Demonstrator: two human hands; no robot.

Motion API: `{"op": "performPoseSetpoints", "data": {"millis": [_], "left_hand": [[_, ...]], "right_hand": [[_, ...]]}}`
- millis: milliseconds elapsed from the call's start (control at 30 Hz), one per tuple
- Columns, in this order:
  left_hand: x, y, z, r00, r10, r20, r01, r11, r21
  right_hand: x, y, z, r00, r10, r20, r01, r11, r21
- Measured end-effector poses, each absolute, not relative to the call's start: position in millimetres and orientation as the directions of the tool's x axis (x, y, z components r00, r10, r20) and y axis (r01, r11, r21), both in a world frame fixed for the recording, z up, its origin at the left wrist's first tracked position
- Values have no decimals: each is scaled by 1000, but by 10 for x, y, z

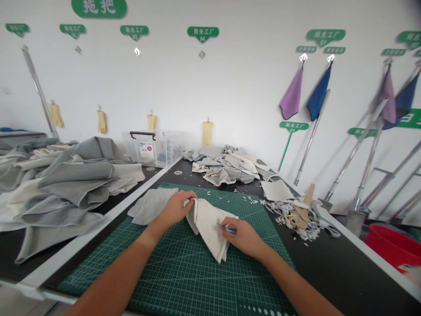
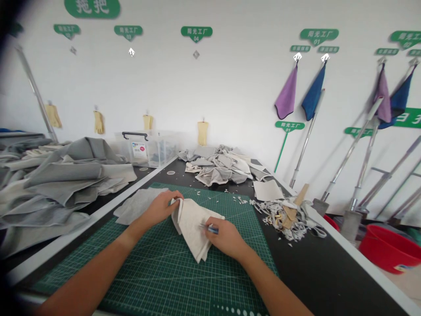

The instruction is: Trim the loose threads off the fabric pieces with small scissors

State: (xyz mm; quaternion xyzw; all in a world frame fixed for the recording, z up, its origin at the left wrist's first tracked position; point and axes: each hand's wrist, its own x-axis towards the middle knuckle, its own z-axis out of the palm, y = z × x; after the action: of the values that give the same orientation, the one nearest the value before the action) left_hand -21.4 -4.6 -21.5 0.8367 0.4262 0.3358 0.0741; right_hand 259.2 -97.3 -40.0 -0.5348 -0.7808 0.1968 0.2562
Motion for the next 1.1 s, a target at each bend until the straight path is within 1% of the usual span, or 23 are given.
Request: {"op": "performPoseSetpoints", "data": {"millis": [100, 167, 233, 333, 433, 600, 700, 867, 967, 1100], "left_hand": [[-204, -28, -246, 348, 810, 471, 668, -567, 482], [-204, -6, -283, 299, 851, 432, 690, -505, 518], [-207, 18, -320, 267, 875, 405, 712, -462, 529], [-213, 39, -358, 263, 880, 396, 721, -452, 525], [-218, 31, -361, 284, 867, 409, 700, -479, 530], [-217, -19, -297, 405, 786, 468, 582, -616, 532], [-215, -49, -257, 481, 743, 465, 543, -669, 507], [-213, -93, -233, 532, 734, 423, 515, -676, 527], [-213, -100, -233, 524, 746, 410, 515, -662, 545], [-218, -68, -255, 512, 759, 402, 522, -646, 556]], "right_hand": [[2553, -1030, -392, -386, 911, 149, 692, 392, -606], [2547, -1064, -380, -433, 893, 126, 690, 418, -591], [2554, -1091, -361, -475, 874, 102, 687, 441, -578], [2560, -1114, -332, -520, 851, 77, 660, 457, -596], [2543, -1120, -325, -546, 834, 85, 643, 482, -595], [2509, -1110, -332, -508, 853, 119, 681, 483, -551], [2509, -1094, -315, -464, 877, 126, 690, 447, -570], [2505, -1073, -264, -455, 871, 184, 585, 449, -675], [2507, -1065, -260, -444, 874, 198, 570, 446, -691], [2526, -1040, -272, -373, 901, 220, 582, 412, -701]]}}
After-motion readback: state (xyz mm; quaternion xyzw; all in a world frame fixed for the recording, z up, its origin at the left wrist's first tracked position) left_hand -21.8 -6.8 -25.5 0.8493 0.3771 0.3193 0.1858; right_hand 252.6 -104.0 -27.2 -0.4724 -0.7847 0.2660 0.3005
